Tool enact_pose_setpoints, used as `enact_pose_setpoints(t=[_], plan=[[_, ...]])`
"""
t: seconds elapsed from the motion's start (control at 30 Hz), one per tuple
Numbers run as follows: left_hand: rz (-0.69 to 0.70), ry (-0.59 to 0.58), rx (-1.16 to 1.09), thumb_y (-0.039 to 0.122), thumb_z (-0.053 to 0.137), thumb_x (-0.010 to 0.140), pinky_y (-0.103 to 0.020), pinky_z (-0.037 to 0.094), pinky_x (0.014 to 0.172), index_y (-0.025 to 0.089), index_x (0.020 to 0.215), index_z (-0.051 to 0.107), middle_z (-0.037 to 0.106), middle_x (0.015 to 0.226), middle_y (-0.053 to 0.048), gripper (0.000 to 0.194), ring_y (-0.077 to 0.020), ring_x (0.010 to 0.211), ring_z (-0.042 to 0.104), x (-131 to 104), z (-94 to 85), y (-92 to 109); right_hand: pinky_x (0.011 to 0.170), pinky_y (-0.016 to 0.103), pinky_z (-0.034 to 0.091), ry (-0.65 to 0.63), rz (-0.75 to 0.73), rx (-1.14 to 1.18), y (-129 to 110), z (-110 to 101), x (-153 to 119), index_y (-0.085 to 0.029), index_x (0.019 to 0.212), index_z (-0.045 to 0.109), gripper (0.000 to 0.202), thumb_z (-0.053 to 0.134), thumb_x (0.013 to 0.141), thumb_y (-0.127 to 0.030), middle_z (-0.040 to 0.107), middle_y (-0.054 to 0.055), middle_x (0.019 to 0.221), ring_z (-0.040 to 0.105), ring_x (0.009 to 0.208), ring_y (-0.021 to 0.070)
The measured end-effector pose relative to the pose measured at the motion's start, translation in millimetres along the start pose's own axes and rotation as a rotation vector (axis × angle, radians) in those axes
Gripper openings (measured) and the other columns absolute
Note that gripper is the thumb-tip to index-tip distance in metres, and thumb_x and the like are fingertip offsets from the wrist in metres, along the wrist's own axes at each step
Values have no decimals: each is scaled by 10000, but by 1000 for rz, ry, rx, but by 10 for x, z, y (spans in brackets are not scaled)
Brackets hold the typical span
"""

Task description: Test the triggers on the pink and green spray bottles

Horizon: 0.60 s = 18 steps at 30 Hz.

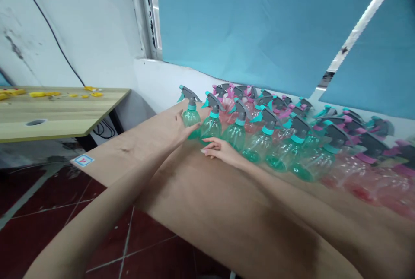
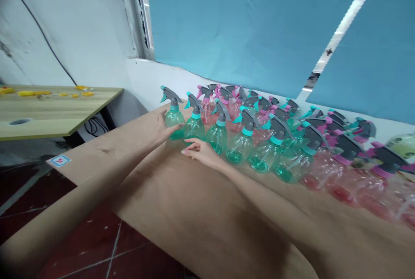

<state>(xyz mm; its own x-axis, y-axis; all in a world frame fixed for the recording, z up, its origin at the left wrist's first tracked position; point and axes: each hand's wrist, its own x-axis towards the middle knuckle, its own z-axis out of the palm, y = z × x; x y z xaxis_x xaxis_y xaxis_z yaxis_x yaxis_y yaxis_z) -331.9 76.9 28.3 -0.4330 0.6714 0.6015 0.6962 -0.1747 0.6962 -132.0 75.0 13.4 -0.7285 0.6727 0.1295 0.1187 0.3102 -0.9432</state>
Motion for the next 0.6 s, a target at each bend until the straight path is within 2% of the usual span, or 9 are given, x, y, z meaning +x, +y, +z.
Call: enact_pose_setpoints(t=[0.13,0.3,0.47,0.6], plan=[[44,-31,-24,289,566,905,-424,488,808,158,1189,514,538,1177,-92,317,-231,981,578,5,32,-65,648,243,495,-18,12,32,3,-19,4,-198,1175,514,470,663,738,-290,643,42,935,616,770,118],[61,-69,-46,348,761,676,-445,377,950,140,1278,388,503,1200,-142,738,-315,1147,471,-25,-2,-125,629,241,479,-20,29,32,-34,-32,-25,-199,1175,514,476,665,730,-276,642,39,923,605,739,112],[49,-66,-45,415,722,660,-459,383,935,176,1240,381,490,1193,-130,715,-321,1135,477,-107,-137,-109,645,243,474,-12,29,19,-50,-32,-37,-188,1179,512,478,661,731,-261,645,40,906,603,748,114],[44,-74,-20,446,703,667,-452,404,909,192,1232,385,501,1170,-121,696,-322,1127,478,-288,-294,-37,679,262,482,-20,20,4,-57,-39,-84,-177,1136,542,410,640,755,-291,646,27,830,606,709,109]])
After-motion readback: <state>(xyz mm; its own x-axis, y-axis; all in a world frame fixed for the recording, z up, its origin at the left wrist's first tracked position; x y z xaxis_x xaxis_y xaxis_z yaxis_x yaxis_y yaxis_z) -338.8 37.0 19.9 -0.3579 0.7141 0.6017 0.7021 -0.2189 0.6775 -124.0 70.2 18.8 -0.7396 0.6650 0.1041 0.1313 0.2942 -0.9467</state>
